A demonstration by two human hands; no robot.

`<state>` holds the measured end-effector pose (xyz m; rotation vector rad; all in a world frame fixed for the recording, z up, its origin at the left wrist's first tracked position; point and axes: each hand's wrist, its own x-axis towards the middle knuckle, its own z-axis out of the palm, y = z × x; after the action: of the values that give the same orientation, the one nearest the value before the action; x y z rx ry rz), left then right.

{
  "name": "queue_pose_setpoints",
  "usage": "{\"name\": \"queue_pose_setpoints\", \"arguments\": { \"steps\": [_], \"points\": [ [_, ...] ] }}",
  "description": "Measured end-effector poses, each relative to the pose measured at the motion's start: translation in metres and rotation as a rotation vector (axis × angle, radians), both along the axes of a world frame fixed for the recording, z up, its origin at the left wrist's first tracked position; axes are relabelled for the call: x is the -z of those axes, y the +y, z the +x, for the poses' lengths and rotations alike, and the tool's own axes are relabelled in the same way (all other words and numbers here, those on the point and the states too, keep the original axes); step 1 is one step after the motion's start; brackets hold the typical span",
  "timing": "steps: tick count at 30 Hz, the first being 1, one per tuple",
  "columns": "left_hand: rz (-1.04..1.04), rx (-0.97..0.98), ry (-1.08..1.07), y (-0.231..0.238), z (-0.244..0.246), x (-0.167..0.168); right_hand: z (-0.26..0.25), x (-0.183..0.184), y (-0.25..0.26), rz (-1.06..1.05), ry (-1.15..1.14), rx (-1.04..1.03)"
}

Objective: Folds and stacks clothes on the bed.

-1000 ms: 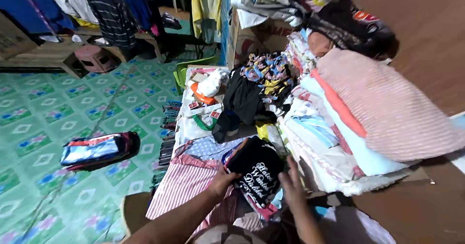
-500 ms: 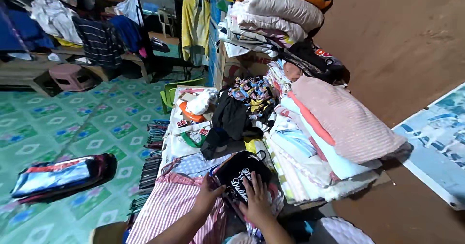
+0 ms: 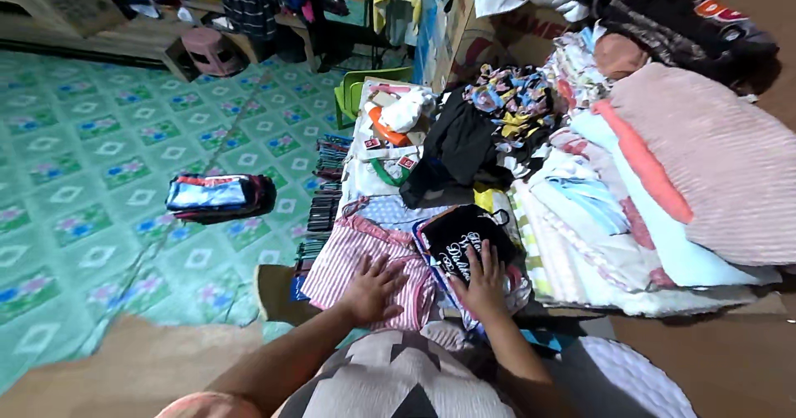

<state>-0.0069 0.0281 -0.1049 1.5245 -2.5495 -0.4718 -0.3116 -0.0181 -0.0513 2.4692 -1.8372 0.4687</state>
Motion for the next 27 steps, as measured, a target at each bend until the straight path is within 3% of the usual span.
{"name": "queue_pose_setpoints", "arguments": {
  "steps": [3,6,9,12,14,17,19,21,24,27],
  "points": [
    [-0.001,0.008,0.029,-0.004,-0.001,-0.007,0.0,-0.005,-0.003,0.005,-0.007,0.003],
    [0.129,0.041,0.02,-0.01,-0.002,-0.03,0.0,-0.017,-0.001,0.072,-0.02,0.001],
    [0.128,0.038,-0.035,-0.008,-0.004,-0.02,-0.003,-0.011,0.0,0.079,-0.038,-0.029],
    [0.069,0.047,0.049,-0.01,-0.003,-0.017,-0.006,-0.011,-0.002,0.074,-0.03,-0.036],
    [0.124,0.04,0.221,-0.012,0.006,-0.027,-0.007,-0.014,-0.001,0.088,-0.047,-0.052],
    [0.078,-0.158,0.54,-0.015,0.033,-0.052,-0.01,-0.031,-0.004,0.16,-0.123,-0.09],
    [0.031,-0.407,0.558,-0.011,0.06,-0.063,-0.011,-0.048,0.0,0.207,-0.196,-0.055],
    [0.086,-0.63,0.568,-0.011,0.089,-0.057,-0.01,-0.059,0.011,0.123,-0.27,-0.004],
    [0.408,-0.849,0.67,-0.002,0.121,-0.033,-0.005,-0.061,0.03,-0.07,-0.382,-0.066],
    [0.775,-0.9,0.833,0.014,0.127,-0.036,0.007,-0.058,0.048,-0.05,-0.494,-0.139]
  ]
}}
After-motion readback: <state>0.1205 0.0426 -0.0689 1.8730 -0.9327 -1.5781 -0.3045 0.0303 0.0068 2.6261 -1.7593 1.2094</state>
